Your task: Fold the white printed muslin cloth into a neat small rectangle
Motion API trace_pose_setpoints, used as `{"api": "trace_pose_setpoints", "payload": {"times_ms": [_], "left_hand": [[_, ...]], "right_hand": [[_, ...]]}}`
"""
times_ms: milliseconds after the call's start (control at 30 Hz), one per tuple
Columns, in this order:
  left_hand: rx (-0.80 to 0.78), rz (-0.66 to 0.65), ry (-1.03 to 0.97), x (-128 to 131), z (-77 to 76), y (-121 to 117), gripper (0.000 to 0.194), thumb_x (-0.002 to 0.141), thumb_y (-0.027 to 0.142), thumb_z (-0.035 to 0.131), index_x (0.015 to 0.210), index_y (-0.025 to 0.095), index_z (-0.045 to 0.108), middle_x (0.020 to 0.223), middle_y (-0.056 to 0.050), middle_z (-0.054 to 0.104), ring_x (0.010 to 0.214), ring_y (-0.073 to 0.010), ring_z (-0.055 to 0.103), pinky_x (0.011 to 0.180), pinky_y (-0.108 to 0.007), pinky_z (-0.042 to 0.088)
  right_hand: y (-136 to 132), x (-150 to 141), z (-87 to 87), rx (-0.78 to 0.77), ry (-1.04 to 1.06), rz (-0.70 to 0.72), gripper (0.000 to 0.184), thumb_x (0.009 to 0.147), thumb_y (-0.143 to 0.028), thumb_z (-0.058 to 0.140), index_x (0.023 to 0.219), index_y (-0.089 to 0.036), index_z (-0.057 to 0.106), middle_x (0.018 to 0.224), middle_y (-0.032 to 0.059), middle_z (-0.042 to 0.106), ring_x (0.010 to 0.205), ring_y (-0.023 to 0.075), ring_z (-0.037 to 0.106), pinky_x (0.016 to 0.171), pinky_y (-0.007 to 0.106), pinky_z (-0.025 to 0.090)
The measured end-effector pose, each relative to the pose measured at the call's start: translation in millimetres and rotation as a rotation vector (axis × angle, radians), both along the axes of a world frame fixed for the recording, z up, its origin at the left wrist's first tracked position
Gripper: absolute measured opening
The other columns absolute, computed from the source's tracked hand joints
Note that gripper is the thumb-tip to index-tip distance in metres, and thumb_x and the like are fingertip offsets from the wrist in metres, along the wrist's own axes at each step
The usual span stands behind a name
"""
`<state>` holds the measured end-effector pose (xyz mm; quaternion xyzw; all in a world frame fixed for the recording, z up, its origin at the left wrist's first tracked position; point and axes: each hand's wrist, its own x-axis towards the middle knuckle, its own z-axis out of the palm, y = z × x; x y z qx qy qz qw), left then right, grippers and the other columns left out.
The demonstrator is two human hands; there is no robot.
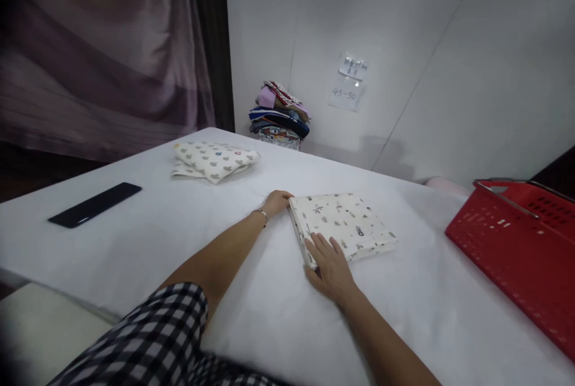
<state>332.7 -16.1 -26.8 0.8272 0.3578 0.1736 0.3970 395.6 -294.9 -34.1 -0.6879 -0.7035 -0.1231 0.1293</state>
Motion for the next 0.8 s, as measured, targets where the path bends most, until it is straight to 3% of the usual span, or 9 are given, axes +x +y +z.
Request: {"api": "trace_pose_setpoints", "payload": {"times_ms": [200,300,433,500,567,700,800], "left_hand": [[0.062,-0.071,0.048,-10.2,11.7,-1.2,0.029,0.073,0.015,0.059,0.098,0.022,0.072,0.091,0.001,0.073,0.087,-0.0140,0.064,0.077,-0.020,0.047],[0.125,-0.063,0.073,-10.7,24.7,-6.5,0.033,0.077,0.016,0.053,0.106,0.018,0.068,0.105,-0.004,0.070,0.096,-0.0166,0.063,0.086,-0.024,0.046],[0.280,-0.095,0.026,-2.2,40.3,-26.8,0.040,0.087,0.027,0.043,0.124,0.020,0.056,0.135,-0.004,0.051,0.127,-0.0181,0.041,0.109,-0.031,0.026],[0.377,-0.204,0.070,2.7,39.7,-38.0,0.042,0.089,0.038,0.040,0.128,0.026,0.051,0.143,0.000,0.041,0.135,-0.0176,0.028,0.113,-0.035,0.016],[0.445,-0.300,0.185,5.2,32.8,-45.3,0.045,0.091,0.043,0.033,0.132,0.029,0.044,0.147,0.002,0.035,0.137,-0.0188,0.023,0.113,-0.042,0.013],[0.457,-0.324,0.321,4.7,16.2,-44.1,0.049,0.093,0.042,0.020,0.138,0.028,0.034,0.149,-0.001,0.030,0.138,-0.0213,0.021,0.110,-0.051,0.019],[0.459,-0.339,0.374,6.6,16.6,-37.3,0.052,0.092,0.044,0.019,0.139,0.028,0.032,0.150,-0.002,0.029,0.138,-0.0221,0.023,0.108,-0.051,0.022]], "right_hand": [[0.5,-0.1,0.8,0.012,0.005,0.005,0.052,0.085,-0.031,0.047,0.136,-0.020,0.043,0.143,0.0107,0.040,0.131,0.0259,0.036,0.106,0.048,0.027],[0.3,-0.5,0.9,0.014,0.020,0.004,0.052,0.085,-0.031,0.047,0.135,-0.020,0.044,0.142,0.0108,0.040,0.131,0.0257,0.036,0.107,0.048,0.026],[0.7,-1.8,1.7,0.003,0.043,-0.004,0.052,0.084,-0.031,0.048,0.134,-0.021,0.045,0.143,0.0105,0.039,0.131,0.0251,0.036,0.107,0.047,0.025],[1.2,-2.3,2.8,-0.007,0.053,-0.010,0.052,0.084,-0.031,0.048,0.134,-0.021,0.045,0.143,0.0102,0.039,0.132,0.0248,0.035,0.107,0.047,0.025],[1.7,-2.6,4.3,-0.017,0.060,-0.015,0.053,0.083,-0.031,0.049,0.135,-0.021,0.044,0.144,0.0104,0.038,0.132,0.0249,0.034,0.107,0.047,0.024],[2.4,-2.7,6.7,-0.030,0.075,-0.010,0.055,0.083,-0.032,0.049,0.136,-0.022,0.043,0.143,0.0106,0.038,0.131,0.0255,0.036,0.106,0.048,0.025],[3.0,-2.2,5.9,-0.012,0.082,-0.003,0.055,0.082,-0.032,0.050,0.136,-0.023,0.042,0.142,0.0109,0.040,0.130,0.0256,0.036,0.106,0.049,0.024]]}}
